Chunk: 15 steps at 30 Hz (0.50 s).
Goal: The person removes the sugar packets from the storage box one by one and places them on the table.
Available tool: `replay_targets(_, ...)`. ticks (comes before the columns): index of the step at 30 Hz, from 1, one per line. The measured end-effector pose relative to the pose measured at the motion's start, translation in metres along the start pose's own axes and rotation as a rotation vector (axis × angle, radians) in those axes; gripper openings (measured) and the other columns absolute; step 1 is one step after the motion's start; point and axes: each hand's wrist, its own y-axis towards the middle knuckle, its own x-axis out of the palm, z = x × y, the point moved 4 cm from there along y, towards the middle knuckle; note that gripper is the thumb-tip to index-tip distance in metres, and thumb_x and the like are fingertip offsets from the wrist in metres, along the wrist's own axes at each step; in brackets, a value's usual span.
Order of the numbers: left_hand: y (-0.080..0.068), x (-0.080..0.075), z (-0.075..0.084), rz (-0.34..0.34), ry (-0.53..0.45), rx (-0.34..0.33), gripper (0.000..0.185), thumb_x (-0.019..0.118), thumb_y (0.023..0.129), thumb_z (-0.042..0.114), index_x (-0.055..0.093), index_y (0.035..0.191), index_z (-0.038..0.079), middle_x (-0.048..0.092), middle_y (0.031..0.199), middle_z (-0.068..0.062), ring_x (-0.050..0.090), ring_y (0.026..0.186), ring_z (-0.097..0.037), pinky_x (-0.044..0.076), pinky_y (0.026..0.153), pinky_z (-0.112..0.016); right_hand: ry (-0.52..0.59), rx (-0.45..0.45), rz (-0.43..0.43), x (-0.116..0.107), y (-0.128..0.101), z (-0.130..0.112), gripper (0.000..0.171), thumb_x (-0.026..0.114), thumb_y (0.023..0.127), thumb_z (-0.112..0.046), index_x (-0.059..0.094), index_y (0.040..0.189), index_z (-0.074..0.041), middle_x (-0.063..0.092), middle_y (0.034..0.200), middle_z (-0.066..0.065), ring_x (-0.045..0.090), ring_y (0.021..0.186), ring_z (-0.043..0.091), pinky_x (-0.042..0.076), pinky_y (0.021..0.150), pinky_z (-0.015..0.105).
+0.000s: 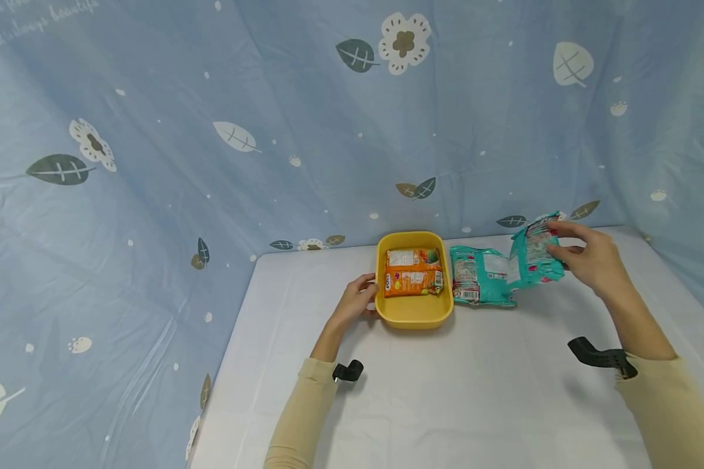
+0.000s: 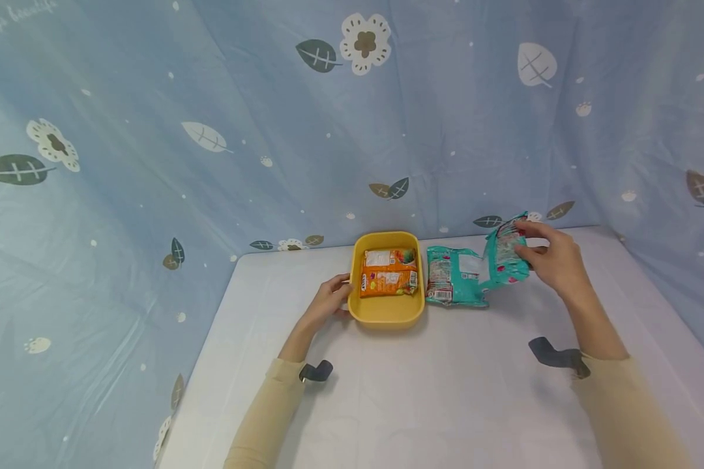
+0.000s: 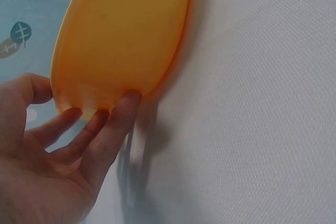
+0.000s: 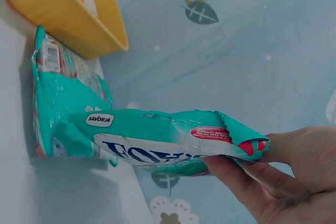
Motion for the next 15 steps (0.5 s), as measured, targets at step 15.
replay_targets(15, 0.003, 0.0, -0.003, -0.001, 0.009, -0.01, 0.044, 0.052, 0.1, 0.028, 0.049, 0.143, 0.019, 0.056, 0.132, -0.014, 0.067, 0.106, -0.026, 0.064, 0.073, -0.038, -0.024, -0.026, 0.016, -0.005, -0.004, 0.015, 0.049, 0.059, 0.098, -0.021, 0.048, 0.145, -0.009, 0.052, 0.134, 0.028, 0.035, 0.075, -0.037, 0.048, 0.054, 0.008)
